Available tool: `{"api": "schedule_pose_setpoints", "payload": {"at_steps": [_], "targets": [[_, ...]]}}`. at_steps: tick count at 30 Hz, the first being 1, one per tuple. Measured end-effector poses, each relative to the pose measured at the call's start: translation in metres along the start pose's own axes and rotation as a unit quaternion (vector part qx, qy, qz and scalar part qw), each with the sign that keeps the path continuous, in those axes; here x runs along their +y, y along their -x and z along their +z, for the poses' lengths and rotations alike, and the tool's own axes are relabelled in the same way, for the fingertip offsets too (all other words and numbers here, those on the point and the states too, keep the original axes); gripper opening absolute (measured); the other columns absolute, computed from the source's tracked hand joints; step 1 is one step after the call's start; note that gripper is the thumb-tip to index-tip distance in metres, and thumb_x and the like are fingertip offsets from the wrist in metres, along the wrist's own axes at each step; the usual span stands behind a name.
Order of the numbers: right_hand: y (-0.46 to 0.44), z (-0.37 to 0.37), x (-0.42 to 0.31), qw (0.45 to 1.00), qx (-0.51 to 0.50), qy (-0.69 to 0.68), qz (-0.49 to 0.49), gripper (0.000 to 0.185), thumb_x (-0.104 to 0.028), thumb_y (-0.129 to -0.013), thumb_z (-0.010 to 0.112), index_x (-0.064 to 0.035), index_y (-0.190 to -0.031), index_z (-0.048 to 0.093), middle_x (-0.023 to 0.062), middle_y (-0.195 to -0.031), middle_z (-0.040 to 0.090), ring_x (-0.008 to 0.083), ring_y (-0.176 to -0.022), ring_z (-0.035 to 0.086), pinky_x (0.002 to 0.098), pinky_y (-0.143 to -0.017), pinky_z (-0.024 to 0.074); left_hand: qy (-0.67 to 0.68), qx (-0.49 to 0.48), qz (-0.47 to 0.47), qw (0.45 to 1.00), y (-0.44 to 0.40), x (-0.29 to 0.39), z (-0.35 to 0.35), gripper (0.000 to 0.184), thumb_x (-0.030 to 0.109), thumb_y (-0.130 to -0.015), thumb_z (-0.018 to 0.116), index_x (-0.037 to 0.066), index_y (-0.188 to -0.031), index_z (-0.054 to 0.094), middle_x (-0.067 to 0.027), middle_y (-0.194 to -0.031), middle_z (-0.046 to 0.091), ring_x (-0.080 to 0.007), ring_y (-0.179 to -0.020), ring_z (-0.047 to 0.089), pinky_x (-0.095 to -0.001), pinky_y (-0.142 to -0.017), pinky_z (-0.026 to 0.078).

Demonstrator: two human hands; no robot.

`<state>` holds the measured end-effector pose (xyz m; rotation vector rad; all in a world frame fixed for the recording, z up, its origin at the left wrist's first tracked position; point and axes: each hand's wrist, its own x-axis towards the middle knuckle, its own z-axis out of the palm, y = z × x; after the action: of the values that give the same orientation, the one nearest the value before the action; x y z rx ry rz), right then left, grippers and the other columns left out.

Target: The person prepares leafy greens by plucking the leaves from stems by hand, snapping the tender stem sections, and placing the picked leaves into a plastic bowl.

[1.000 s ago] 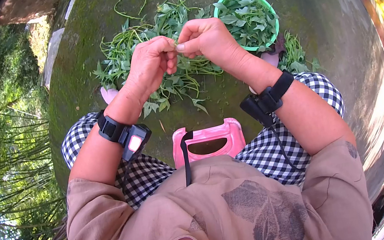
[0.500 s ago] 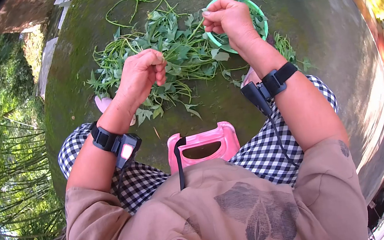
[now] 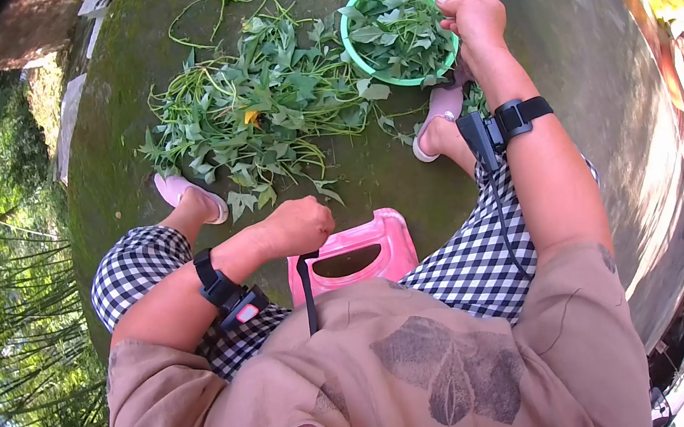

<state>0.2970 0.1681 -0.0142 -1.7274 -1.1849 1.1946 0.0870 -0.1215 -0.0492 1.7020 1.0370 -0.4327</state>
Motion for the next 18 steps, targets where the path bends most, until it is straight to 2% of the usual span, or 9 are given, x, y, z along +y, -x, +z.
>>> {"api": "schedule_pose_setpoints", "payload": {"at_steps": [2,5,6,13,14,15,16,17,18], "targets": [[0.004,0.007,0.004,0.999,-0.043,0.014,-0.003,0.018,-0.002,-0.078,0.069,0.003,-0.095,0.065,0.0075,-0.077,0.066,0.0129,-0.056,0.06,0.0233,-0.051,0.0465,0.019,-0.069,-0.046,0.996,0.012,0.01,-0.003,0.031,0.022,-0.071,0.066,0.009,-0.099,0.07,-0.0107,-0.099,0.065,-0.032,-0.098,0.058,-0.0416,-0.078,0.05],[0.022,0.031,0.014,0.992,-0.109,0.068,-0.012,0.012,-0.004,-0.078,0.069,0.0022,-0.088,0.066,0.0054,-0.071,0.065,0.0118,-0.054,0.058,0.0245,-0.049,0.0472,-0.127,-0.043,-0.074,0.988,0.009,0.002,0.017,0.037,0.027,-0.071,0.068,0.01,-0.103,0.069,-0.0095,-0.1,0.065,-0.0306,-0.101,0.057,-0.0435,-0.077,0.048],[0.03,0.041,0.019,0.987,-0.14,0.078,-0.011,0.011,-0.004,-0.078,0.069,0.002,-0.087,0.067,0.0052,-0.07,0.065,0.0118,-0.053,0.058,0.0254,-0.049,0.0473,-0.131,0.025,-0.063,0.989,0.004,-0.008,0.03,0.022,0.018,-0.075,0.065,0.009,-0.093,0.073,-0.0076,-0.098,0.068,-0.0273,-0.103,0.057,-0.0487,-0.075,0.045],[0.056,0.108,0.071,0.935,-0.262,0.237,-0.006,0.005,-0.005,-0.075,0.069,-0.0032,-0.079,0.069,0.0053,-0.065,0.065,0.0151,-0.055,0.061,0.0296,-0.052,0.0496,-0.083,0.164,-0.043,0.982,0.015,-0.018,0.002,0.019,0.014,-0.075,0.065,0.007,-0.091,0.071,-0.0132,-0.098,0.064,-0.0303,-0.096,0.061,-0.0476,-0.076,0.047],[0.054,0.118,0.086,0.909,-0.292,0.298,-0.02,0.007,-0.007,-0.074,0.07,-0.0049,-0.081,0.07,0.0058,-0.068,0.067,0.0162,-0.057,0.063,0.0314,-0.054,0.0504,-0.001,0.229,-0.026,0.973,0.015,-0.026,0.011,0.018,0.01,-0.066,0.066,0.006,-0.083,0.07,-0.0136,-0.091,0.061,-0.0303,-0.09,0.062,-0.0432,-0.069,0.049],[0.052,0.128,0.105,0.877,-0.32,0.357,-0.035,0.01,-0.009,-0.074,0.071,-0.0065,-0.083,0.071,0.0064,-0.071,0.068,0.0172,-0.06,0.064,0.0331,-0.057,0.0512,0.007,0.221,-0.041,0.974,0.018,-0.03,0.017,0.019,0.012,-0.069,0.066,0.008,-0.087,0.07,-0.0133,-0.092,0.062,-0.0304,-0.092,0.062,-0.0454,-0.068,0.049],[0.057,0.139,0.12,0.856,-0.358,0.373,-0.026,0.01,-0.005,-0.075,0.07,-0.0005,-0.084,0.067,0.0062,-0.068,0.065,0.0156,-0.055,0.06,0.03,-0.051,0.0491,0.015,0.213,-0.055,0.975,0.021,-0.034,0.021,0.019,0.014,-0.072,0.066,0.009,-0.09,0.071,-0.0129,-0.092,0.063,-0.0306,-0.094,0.062,-0.0476,-0.066,0.049],[0.06,0.148,0.134,0.831,-0.398,0.388,0.0,0.012,-0.006,-0.076,0.07,-0.0033,-0.087,0.069,0.0062,-0.071,0.066,0.0149,-0.057,0.061,0.0311,-0.053,0.0502,0.025,0.205,-0.069,0.976,0.022,-0.038,0.025,0.02,0.016,-0.075,0.066,0.011,-0.094,0.071,-0.0126,-0.093,0.065,-0.0308,-0.095,0.062,-0.0498,-0.065,0.048],[0.069,0.156,0.141,0.772,-0.426,0.468,-0.061,0.018,-0.008,-0.075,0.071,-0.0071,-0.093,0.071,0.0073,-0.077,0.069,0.0183,-0.065,0.065,0.0348,-0.06,0.0528,-0.014,0.17,-0.087,0.982,0.023,-0.04,0.025,0.02,0.017,-0.076,0.066,0.011,-0.094,0.071,-0.0126,-0.093,0.065,-0.0305,-0.095,0.061,-0.0494,-0.066,0.048]]}}
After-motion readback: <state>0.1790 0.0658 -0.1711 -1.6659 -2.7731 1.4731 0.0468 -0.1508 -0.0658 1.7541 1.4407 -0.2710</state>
